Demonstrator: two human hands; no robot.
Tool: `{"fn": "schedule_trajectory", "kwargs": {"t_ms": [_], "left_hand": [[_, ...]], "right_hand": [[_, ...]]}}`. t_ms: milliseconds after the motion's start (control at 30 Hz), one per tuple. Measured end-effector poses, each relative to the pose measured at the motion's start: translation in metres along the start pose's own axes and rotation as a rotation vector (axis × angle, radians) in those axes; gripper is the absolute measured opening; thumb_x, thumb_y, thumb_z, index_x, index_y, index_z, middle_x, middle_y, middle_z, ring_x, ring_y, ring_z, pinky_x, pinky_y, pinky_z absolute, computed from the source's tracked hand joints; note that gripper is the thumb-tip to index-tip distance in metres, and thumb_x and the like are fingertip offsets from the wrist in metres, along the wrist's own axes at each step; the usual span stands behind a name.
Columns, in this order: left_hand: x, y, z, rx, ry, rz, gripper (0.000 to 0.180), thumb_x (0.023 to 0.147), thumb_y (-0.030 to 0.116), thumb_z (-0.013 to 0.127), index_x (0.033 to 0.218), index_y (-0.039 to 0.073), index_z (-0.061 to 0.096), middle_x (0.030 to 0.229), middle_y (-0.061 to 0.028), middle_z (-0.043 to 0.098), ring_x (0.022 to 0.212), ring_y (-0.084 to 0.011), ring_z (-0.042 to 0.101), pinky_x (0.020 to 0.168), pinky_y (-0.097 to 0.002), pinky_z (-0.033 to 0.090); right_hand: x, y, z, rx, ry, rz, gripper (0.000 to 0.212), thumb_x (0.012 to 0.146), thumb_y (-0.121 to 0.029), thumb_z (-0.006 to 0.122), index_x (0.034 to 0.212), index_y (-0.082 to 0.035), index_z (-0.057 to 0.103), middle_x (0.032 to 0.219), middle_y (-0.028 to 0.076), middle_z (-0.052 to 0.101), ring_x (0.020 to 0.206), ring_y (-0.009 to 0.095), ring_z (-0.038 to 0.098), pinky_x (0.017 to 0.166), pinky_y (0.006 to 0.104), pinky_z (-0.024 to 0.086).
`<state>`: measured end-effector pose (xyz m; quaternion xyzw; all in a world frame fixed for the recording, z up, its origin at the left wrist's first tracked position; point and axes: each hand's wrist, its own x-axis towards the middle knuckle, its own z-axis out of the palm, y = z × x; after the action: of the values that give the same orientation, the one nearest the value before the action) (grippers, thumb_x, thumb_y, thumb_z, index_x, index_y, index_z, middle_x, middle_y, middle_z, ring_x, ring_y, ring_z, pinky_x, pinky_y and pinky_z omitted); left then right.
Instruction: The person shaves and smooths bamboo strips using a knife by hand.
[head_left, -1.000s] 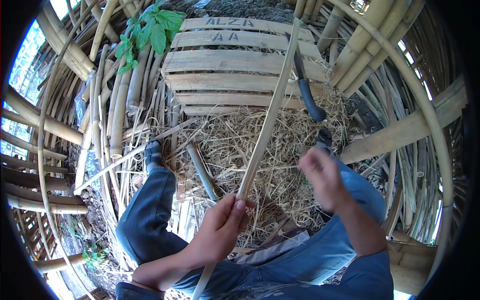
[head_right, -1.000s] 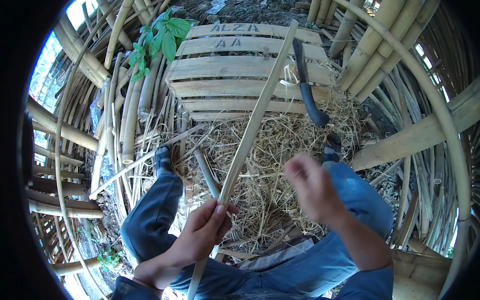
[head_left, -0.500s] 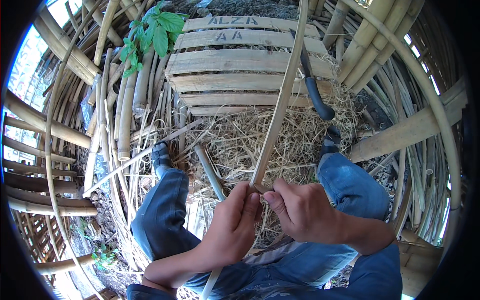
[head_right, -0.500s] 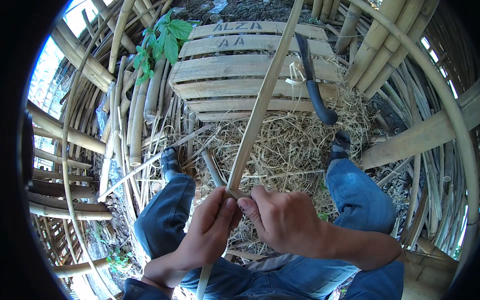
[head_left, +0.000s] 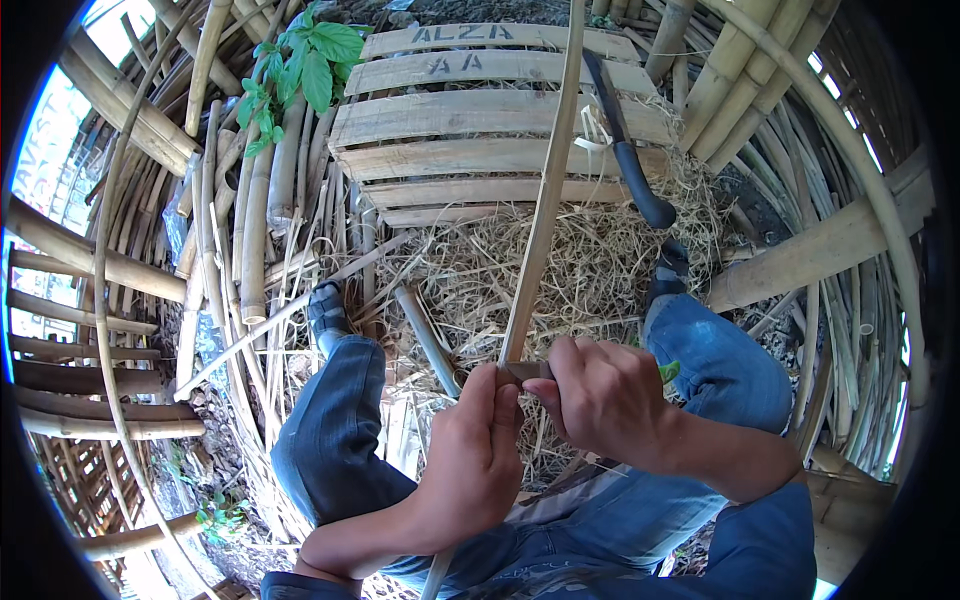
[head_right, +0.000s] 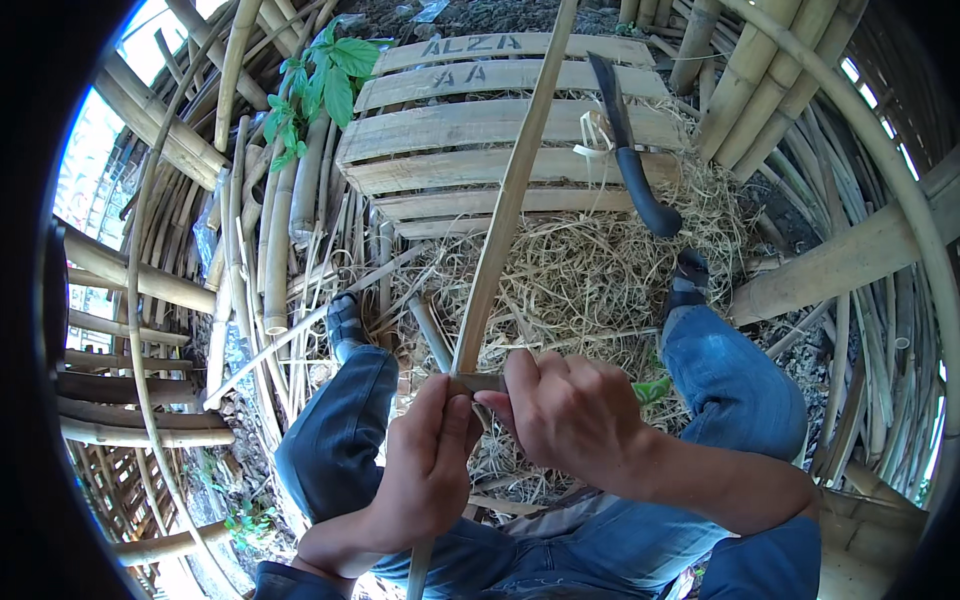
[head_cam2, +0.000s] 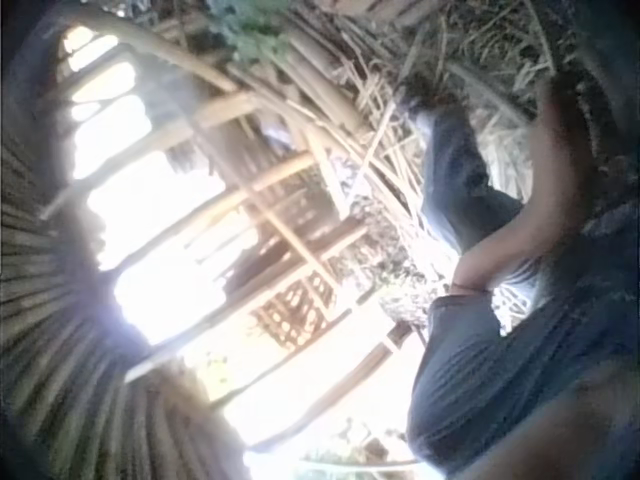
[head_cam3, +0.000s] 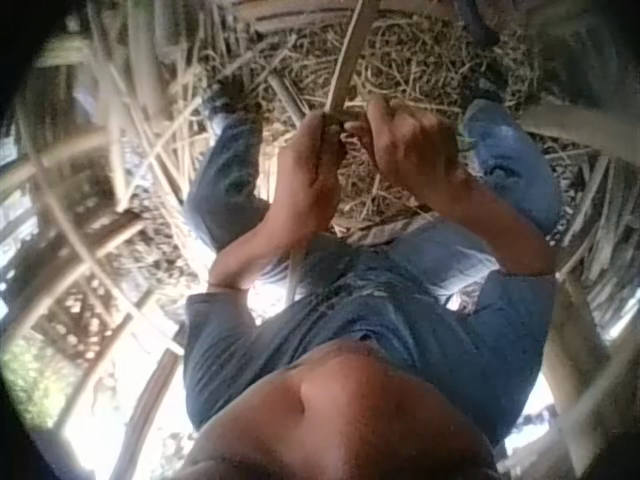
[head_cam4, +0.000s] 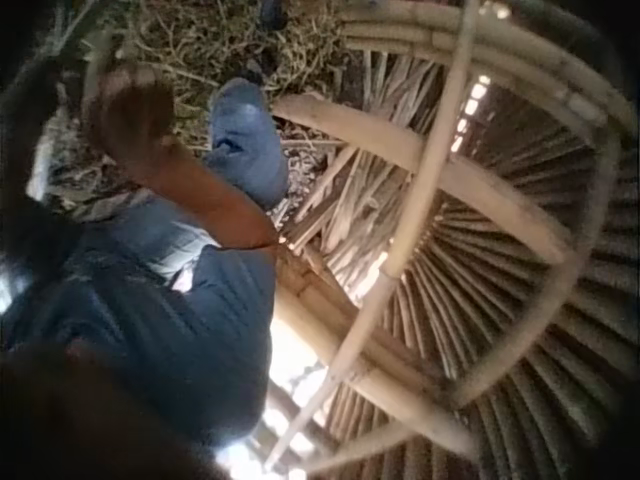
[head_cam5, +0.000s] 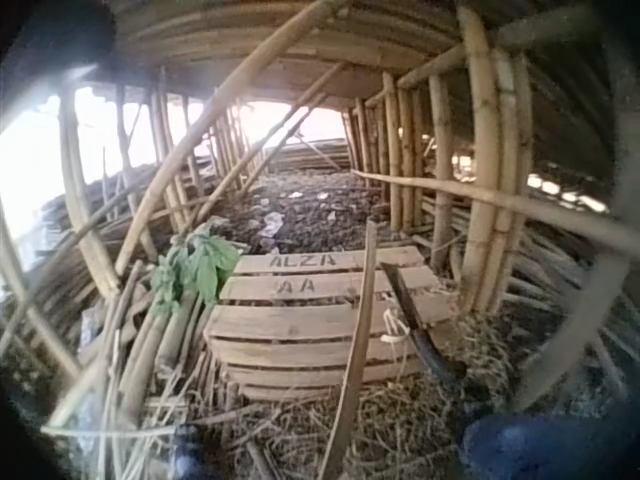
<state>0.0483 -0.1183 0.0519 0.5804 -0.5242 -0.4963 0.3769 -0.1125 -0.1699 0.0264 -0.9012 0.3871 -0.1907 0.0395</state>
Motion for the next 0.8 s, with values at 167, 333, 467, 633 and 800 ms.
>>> {"fn": "schedule_trajectory", "kwargs": {"t_ms": [167, 333, 467, 633, 800], "left_hand": [[-0.002, -0.002, 0.001, 0.043, 0.037, 0.011, 0.005, 0.097, 0.005, 0.043, 0.095, 0.000, 0.045, 0.059, -0.0177, 0.052, 0.048, -0.0330, 0.053, 0.046, -0.0392, 0.037], [-0.004, -0.002, 0.004, 0.074, 0.056, 0.021, 0.004, 0.096, 0.005, 0.043, 0.095, 0.001, 0.045, 0.060, -0.0191, 0.052, 0.049, -0.0360, 0.054, 0.046, -0.0410, 0.037], [-0.005, -0.005, 0.005, 0.040, 0.060, 0.010, 0.006, 0.097, 0.006, 0.042, 0.094, 0.001, 0.045, 0.059, -0.0171, 0.052, 0.048, -0.0317, 0.053, 0.046, -0.0386, 0.038], [-0.005, -0.010, 0.002, -0.132, 0.024, -0.031, 0.011, 0.099, 0.008, 0.041, 0.093, 0.000, 0.047, 0.061, -0.0112, 0.052, 0.049, -0.0190, 0.048, 0.047, -0.0336, 0.038], [-0.002, 0.003, -0.004, -0.100, -0.020, -0.081, 0.016, 0.100, 0.011, 0.039, 0.095, 0.000, 0.050, 0.061, -0.0058, 0.049, 0.051, -0.0112, 0.043, 0.047, -0.0291, 0.036]], "right_hand": [[0.001, -0.001, -0.002, 0.039, -0.028, 0.035, 0.036, 0.096, -0.032, 0.047, 0.075, -0.003, 0.047, 0.055, 0.011, 0.051, 0.045, 0.027, 0.056, 0.040, 0.0372, 0.044], [0.001, -0.005, 0.000, 0.122, -0.039, 0.064, 0.035, 0.096, -0.031, 0.048, 0.076, -0.003, 0.047, 0.056, 0.011, 0.051, 0.046, 0.028, 0.057, 0.041, 0.0379, 0.044], [0.000, -0.008, -0.001, 0.150, -0.050, 0.080, 0.034, 0.096, -0.030, 0.048, 0.076, -0.003, 0.046, 0.056, 0.011, 0.051, 0.048, 0.028, 0.057, 0.042, 0.0381, 0.045], [0.005, 0.001, 0.004, 0.007, 0.091, -0.032, 0.042, 0.097, -0.038, 0.045, 0.071, -0.005, 0.047, 0.050, 0.008, 0.051, 0.041, 0.021, 0.057, 0.036, 0.0313, 0.045], [0.009, 0.015, -0.001, -0.201, 0.181, -0.159, 0.046, 0.097, -0.042, 0.044, 0.067, -0.007, 0.046, 0.049, 0.004, 0.046, 0.038, 0.016, 0.050, 0.035, 0.0292, 0.042]]}}
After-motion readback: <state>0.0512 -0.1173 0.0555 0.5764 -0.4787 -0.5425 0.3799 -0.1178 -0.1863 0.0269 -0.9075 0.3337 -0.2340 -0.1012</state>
